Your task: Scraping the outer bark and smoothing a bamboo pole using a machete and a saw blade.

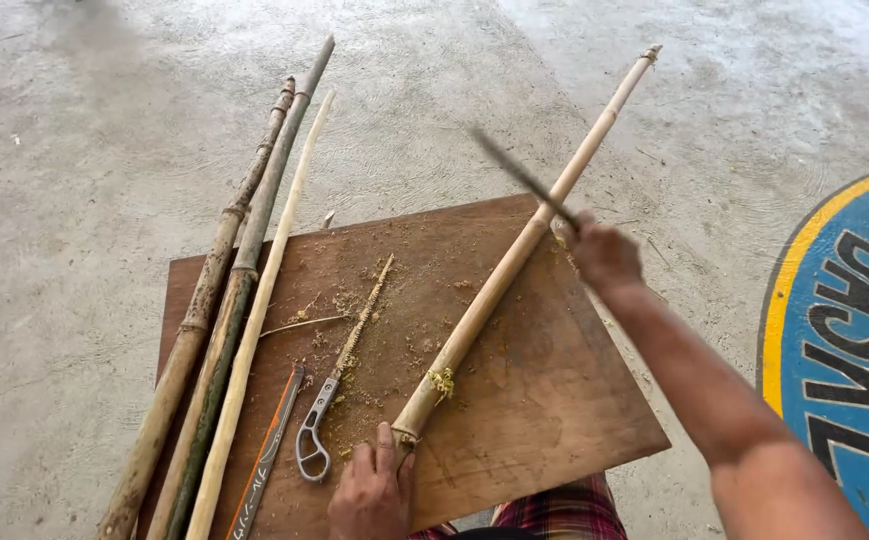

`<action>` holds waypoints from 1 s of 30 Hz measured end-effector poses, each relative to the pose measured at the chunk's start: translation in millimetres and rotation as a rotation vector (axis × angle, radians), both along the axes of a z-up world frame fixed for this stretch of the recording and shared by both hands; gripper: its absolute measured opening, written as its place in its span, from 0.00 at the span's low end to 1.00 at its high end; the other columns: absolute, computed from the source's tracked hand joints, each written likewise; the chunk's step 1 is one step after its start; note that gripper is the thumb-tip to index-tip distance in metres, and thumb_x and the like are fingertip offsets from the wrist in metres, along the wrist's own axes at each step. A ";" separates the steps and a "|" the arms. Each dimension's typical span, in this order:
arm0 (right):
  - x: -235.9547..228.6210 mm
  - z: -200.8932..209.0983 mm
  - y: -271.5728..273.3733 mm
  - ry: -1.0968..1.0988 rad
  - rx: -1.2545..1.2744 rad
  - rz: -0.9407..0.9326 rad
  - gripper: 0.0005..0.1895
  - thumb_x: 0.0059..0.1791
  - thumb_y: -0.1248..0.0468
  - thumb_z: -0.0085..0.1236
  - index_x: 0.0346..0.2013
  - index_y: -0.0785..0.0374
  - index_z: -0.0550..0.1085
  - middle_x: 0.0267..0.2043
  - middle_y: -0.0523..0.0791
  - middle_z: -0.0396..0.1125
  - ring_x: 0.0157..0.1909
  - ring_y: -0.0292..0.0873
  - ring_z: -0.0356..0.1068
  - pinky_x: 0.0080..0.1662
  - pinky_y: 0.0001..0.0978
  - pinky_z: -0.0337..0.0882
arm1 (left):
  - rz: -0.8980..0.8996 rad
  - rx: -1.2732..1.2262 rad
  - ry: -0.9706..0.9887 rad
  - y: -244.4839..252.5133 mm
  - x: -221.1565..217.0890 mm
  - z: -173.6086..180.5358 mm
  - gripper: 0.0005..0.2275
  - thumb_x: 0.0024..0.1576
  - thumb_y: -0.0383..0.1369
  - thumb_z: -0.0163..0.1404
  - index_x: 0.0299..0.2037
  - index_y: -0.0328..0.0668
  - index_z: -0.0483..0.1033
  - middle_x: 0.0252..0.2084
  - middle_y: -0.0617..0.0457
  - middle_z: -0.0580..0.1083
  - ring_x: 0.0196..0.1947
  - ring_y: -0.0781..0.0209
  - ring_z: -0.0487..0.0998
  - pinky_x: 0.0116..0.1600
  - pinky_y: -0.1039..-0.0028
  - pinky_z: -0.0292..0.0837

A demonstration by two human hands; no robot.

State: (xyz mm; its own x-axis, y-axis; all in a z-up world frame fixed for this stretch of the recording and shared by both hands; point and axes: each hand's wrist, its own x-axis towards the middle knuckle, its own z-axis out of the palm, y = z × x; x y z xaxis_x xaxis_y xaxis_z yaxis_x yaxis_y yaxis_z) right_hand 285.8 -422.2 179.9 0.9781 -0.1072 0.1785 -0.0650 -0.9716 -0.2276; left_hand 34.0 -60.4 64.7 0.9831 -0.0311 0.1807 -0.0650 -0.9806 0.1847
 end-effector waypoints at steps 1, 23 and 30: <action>4.1 -5.7 -5.0 0.000 -0.003 0.004 0.23 0.59 0.46 0.38 0.50 0.61 0.70 0.17 0.42 0.64 0.12 0.35 0.59 0.14 0.33 0.64 | 0.004 -0.003 0.000 -0.2 -2.9 0.0 0.31 0.55 0.51 0.51 0.67 0.46 0.66 0.42 0.48 0.73 0.30 0.55 0.80 0.29 0.66 0.81; 26.2 -32.0 -20.1 -0.084 -0.101 -0.023 0.21 0.60 0.49 0.37 0.43 0.59 0.74 0.16 0.43 0.66 0.14 0.39 0.67 0.17 0.36 0.69 | 0.163 -0.304 0.646 21.3 32.9 105.2 0.25 0.59 0.55 0.48 0.60 0.50 0.68 0.44 0.45 0.79 0.45 0.50 0.84 0.51 0.58 0.81; -83.9 -21.1 72.6 -0.070 -0.391 0.426 0.22 0.61 0.50 0.33 0.35 0.60 0.68 0.13 0.39 0.57 0.08 0.31 0.53 0.08 0.26 0.59 | 0.195 -0.367 0.710 27.6 36.4 87.9 0.26 0.56 0.56 0.50 0.59 0.53 0.68 0.44 0.39 0.79 0.49 0.44 0.82 0.57 0.54 0.77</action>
State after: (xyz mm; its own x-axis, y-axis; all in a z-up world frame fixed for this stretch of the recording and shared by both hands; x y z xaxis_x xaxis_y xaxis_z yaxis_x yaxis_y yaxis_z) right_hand 201.8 -349.6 158.8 0.9050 0.3797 0.1917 0.3520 -0.9216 0.1635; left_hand 70.4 -32.9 152.6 0.8489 0.0918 -0.5206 0.3530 -0.8315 0.4290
